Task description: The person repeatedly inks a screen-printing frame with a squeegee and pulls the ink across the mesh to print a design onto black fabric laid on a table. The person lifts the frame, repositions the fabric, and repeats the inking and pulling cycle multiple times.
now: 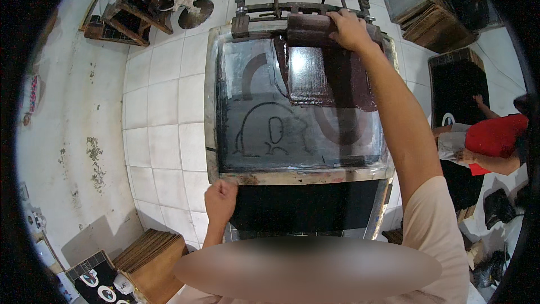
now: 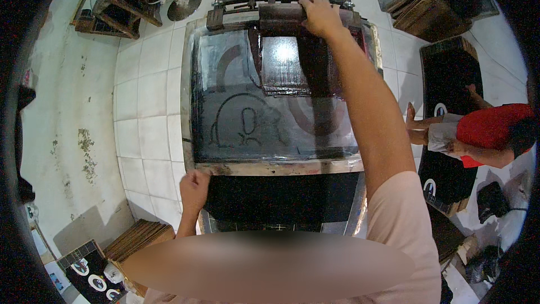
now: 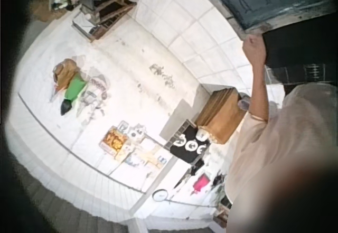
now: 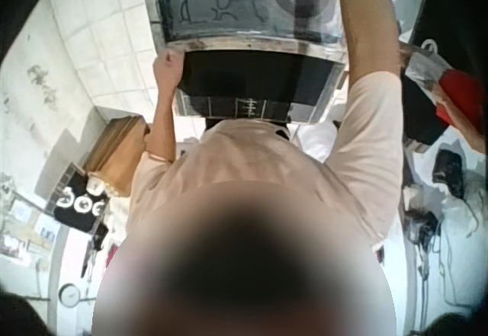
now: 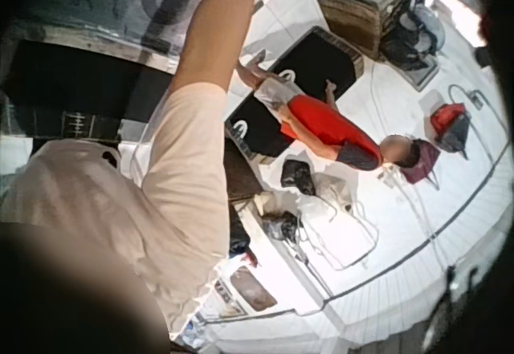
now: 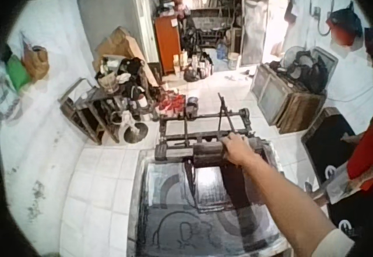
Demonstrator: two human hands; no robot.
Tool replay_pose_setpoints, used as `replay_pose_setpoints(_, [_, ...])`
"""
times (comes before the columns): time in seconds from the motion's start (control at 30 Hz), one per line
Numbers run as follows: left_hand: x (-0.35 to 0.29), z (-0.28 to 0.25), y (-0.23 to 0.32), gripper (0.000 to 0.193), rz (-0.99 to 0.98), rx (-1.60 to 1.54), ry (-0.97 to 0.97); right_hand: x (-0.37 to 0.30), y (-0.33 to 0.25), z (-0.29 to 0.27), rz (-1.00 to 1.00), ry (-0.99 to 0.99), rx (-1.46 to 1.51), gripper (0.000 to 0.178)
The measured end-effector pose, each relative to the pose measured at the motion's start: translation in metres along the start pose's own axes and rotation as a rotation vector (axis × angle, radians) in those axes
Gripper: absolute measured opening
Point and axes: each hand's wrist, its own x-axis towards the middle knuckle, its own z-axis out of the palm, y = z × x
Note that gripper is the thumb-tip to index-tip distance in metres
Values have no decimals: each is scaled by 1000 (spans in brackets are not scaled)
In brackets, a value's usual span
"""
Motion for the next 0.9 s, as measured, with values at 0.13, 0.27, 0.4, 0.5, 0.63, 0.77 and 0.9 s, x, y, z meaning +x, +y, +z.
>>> replay_pose_setpoints(0.13, [41,11,16,47,223,132,485,-5,-2,11,-138,-76,92,38])
replay_pose_setpoints(0.27, [71,30,19,73,185,273,474,-43,-16,-20,-136,-51,152,31])
replay_pose_setpoints(0.4, [72,36,17,74,195,270,496,-106,-43,-40,-133,-75,281,28])
replay_pose_setpoints(0.5, [71,34,18,74,219,277,494,-118,-46,-38,-116,-179,269,28])
replay_pose_setpoints(0.63, [71,33,20,74,192,239,470,-128,-46,-38,-173,-167,290,29])
replay_pose_setpoints(0.77, [72,35,22,73,181,234,465,-141,-55,-37,-154,-126,301,21])
replay_pose_setpoints(0.9, [73,35,25,73,188,239,481,-77,-27,-12,-159,-85,272,26])
